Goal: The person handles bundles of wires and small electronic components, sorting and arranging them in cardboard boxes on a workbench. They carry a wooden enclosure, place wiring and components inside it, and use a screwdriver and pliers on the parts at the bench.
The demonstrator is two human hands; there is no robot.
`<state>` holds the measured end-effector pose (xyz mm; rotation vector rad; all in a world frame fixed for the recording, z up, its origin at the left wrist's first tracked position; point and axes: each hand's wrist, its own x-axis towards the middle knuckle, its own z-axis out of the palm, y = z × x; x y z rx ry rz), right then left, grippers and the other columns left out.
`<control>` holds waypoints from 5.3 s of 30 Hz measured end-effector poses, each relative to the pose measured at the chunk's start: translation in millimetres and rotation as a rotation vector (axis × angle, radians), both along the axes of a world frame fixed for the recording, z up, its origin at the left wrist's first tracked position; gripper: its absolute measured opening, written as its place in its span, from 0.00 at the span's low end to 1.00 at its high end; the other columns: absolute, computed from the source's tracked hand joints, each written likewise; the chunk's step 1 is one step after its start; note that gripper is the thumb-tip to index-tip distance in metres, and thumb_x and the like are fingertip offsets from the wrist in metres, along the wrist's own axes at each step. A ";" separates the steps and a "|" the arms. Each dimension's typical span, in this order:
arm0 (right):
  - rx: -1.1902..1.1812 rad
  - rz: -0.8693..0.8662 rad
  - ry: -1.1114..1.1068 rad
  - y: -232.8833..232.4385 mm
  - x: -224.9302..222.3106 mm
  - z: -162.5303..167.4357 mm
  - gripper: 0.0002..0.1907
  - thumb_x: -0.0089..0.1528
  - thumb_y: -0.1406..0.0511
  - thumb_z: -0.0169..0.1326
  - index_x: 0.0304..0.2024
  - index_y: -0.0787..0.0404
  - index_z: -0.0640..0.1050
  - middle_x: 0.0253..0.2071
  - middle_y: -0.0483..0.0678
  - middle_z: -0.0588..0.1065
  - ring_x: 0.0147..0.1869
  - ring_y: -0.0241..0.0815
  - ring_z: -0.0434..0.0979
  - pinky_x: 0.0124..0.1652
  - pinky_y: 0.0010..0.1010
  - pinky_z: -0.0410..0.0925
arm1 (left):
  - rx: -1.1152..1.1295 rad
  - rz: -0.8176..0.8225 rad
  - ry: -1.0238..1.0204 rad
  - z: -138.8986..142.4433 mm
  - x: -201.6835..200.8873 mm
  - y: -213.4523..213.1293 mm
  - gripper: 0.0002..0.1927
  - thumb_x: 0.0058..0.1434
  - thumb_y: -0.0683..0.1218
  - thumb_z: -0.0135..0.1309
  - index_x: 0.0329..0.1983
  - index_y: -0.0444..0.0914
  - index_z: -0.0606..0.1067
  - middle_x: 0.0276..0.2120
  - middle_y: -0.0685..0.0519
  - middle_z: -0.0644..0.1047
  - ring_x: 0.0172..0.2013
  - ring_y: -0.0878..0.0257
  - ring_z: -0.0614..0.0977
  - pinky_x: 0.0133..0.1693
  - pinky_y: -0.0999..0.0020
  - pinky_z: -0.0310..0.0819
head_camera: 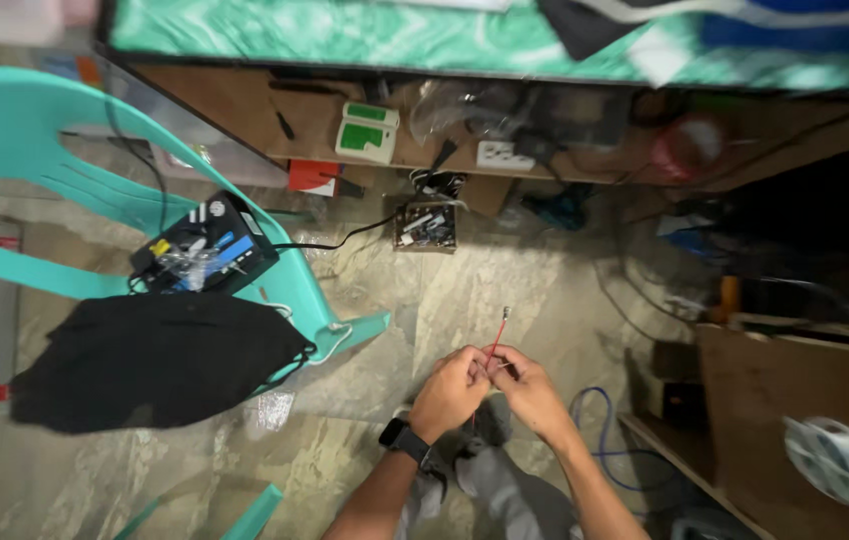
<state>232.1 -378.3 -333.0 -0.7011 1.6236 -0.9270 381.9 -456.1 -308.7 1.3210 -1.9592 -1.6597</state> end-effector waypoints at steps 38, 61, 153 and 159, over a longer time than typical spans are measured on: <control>0.293 -0.496 -0.162 -90.8 -4.0 -522.3 0.06 0.65 0.71 0.53 0.42 0.62 0.79 0.31 0.42 0.71 0.29 0.31 0.63 0.29 0.25 0.57 | -0.418 -0.307 -0.290 -584.9 30.1 -96.9 0.33 0.50 0.40 0.53 0.63 0.36 0.70 0.59 0.38 0.74 0.50 0.40 0.77 0.47 0.48 0.71; 0.127 -0.108 0.619 -60.9 8.9 -556.9 0.10 0.62 0.66 0.59 0.46 0.57 0.84 0.42 0.54 0.79 0.43 0.46 0.81 0.46 0.32 0.72 | -0.272 0.216 -0.494 -622.2 13.4 -127.9 0.20 0.60 0.51 0.59 0.51 0.37 0.73 0.41 0.36 0.76 0.43 0.40 0.77 0.42 0.50 0.73; 0.003 0.283 0.739 -101.3 -46.1 -505.6 0.22 0.50 0.74 0.54 0.49 0.66 0.77 0.54 0.62 0.73 0.60 0.65 0.72 0.57 0.47 0.67 | -0.656 -0.039 -0.037 -528.7 -51.1 -161.1 0.12 0.55 0.43 0.55 0.42 0.37 0.79 0.39 0.44 0.80 0.41 0.44 0.81 0.47 0.50 0.74; -0.007 0.175 0.671 -97.6 -65.7 -503.4 0.25 0.53 0.78 0.46 0.52 0.65 0.77 0.53 0.62 0.74 0.59 0.63 0.73 0.58 0.44 0.68 | -1.143 -0.201 -0.676 -526.0 -114.5 -298.5 0.29 0.58 0.47 0.52 0.65 0.40 0.69 0.59 0.41 0.73 0.56 0.42 0.75 0.51 0.42 0.71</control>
